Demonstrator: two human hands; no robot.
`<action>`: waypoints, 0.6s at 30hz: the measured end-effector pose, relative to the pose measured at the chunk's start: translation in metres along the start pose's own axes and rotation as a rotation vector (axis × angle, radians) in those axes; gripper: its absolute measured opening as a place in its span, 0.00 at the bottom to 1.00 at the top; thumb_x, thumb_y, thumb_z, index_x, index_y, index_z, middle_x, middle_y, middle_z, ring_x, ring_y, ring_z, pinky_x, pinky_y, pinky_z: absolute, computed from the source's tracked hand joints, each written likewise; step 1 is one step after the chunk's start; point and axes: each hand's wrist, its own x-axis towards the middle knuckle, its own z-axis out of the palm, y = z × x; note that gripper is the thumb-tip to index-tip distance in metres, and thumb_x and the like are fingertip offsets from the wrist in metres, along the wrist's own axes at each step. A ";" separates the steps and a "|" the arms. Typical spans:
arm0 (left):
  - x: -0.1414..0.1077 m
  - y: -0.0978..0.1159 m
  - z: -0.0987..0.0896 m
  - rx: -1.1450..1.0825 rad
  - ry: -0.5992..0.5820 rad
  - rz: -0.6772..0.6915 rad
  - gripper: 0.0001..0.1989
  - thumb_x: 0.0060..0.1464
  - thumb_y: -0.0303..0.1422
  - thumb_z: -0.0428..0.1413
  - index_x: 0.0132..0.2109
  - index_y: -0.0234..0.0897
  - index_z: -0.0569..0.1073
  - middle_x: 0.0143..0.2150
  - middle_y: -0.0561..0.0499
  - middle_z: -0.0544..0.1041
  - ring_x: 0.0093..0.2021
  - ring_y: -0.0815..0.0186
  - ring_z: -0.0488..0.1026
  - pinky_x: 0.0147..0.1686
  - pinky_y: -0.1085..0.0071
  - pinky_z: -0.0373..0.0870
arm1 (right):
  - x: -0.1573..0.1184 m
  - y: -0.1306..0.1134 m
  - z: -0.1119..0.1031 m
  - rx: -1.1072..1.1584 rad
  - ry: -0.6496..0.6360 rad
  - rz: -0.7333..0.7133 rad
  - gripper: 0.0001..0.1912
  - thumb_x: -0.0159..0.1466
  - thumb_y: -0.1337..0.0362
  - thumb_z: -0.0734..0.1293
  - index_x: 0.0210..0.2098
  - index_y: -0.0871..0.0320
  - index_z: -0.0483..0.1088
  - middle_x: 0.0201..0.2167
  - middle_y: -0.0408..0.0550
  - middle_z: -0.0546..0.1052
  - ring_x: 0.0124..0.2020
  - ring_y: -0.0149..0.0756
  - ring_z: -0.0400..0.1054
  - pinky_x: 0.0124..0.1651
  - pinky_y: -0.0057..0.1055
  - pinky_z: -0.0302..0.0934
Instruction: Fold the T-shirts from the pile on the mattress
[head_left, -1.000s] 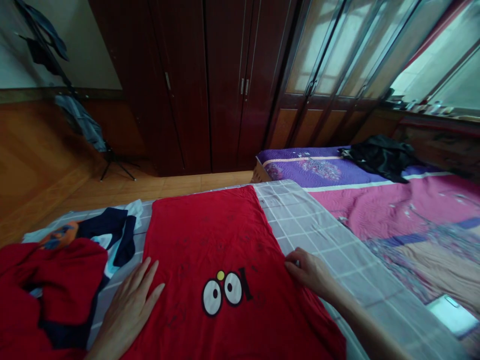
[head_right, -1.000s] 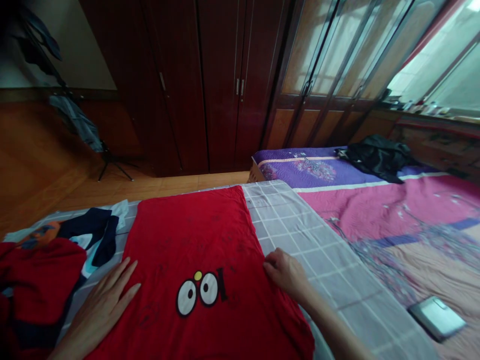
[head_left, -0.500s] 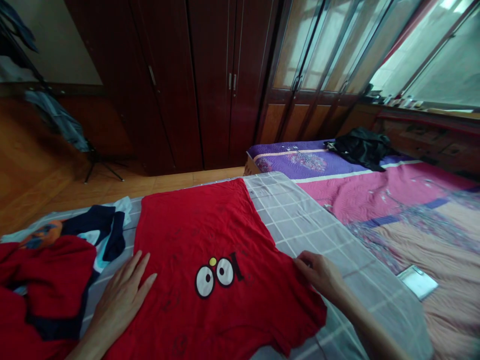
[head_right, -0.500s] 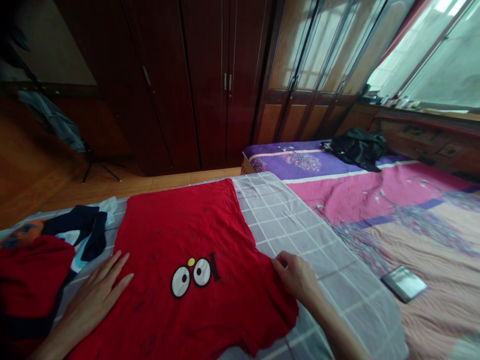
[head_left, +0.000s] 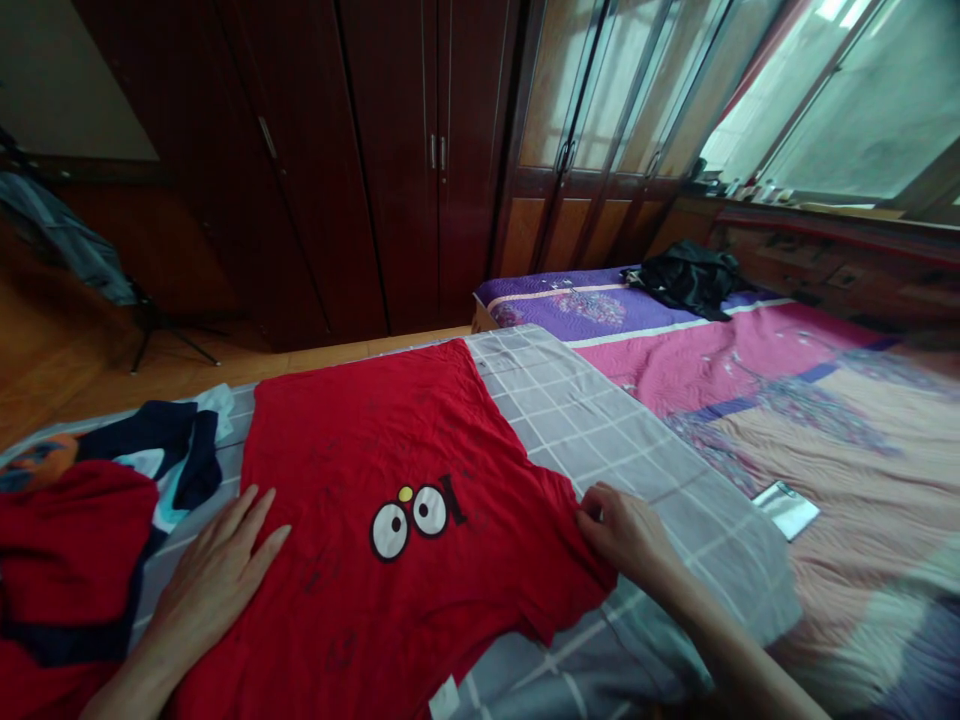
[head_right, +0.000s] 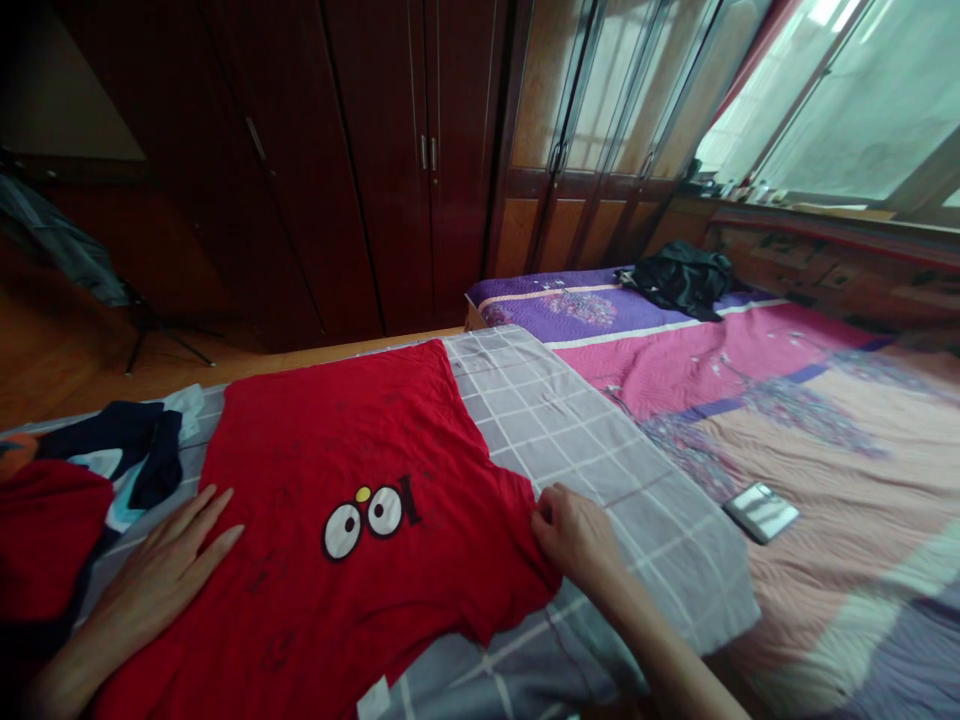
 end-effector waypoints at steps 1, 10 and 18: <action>0.000 0.000 0.000 0.002 -0.002 0.000 0.35 0.56 0.48 0.39 0.62 0.26 0.62 0.64 0.36 0.59 0.64 0.51 0.57 0.60 0.56 0.56 | -0.001 0.000 0.000 0.014 0.004 0.021 0.10 0.61 0.63 0.59 0.25 0.55 0.67 0.27 0.44 0.74 0.30 0.36 0.68 0.31 0.29 0.51; 0.003 0.006 -0.009 0.021 -0.025 0.011 0.35 0.58 0.47 0.36 0.61 0.23 0.62 0.64 0.34 0.59 0.64 0.50 0.57 0.60 0.55 0.55 | -0.011 0.002 -0.001 0.026 0.010 0.046 0.11 0.62 0.62 0.58 0.26 0.56 0.68 0.26 0.45 0.74 0.29 0.36 0.68 0.30 0.29 0.49; 0.004 0.004 -0.008 0.028 -0.034 0.012 0.36 0.56 0.47 0.38 0.61 0.24 0.61 0.64 0.35 0.59 0.64 0.51 0.56 0.61 0.57 0.54 | -0.027 0.007 0.002 0.074 0.000 -0.019 0.13 0.60 0.56 0.61 0.25 0.55 0.69 0.27 0.45 0.75 0.28 0.35 0.67 0.29 0.29 0.50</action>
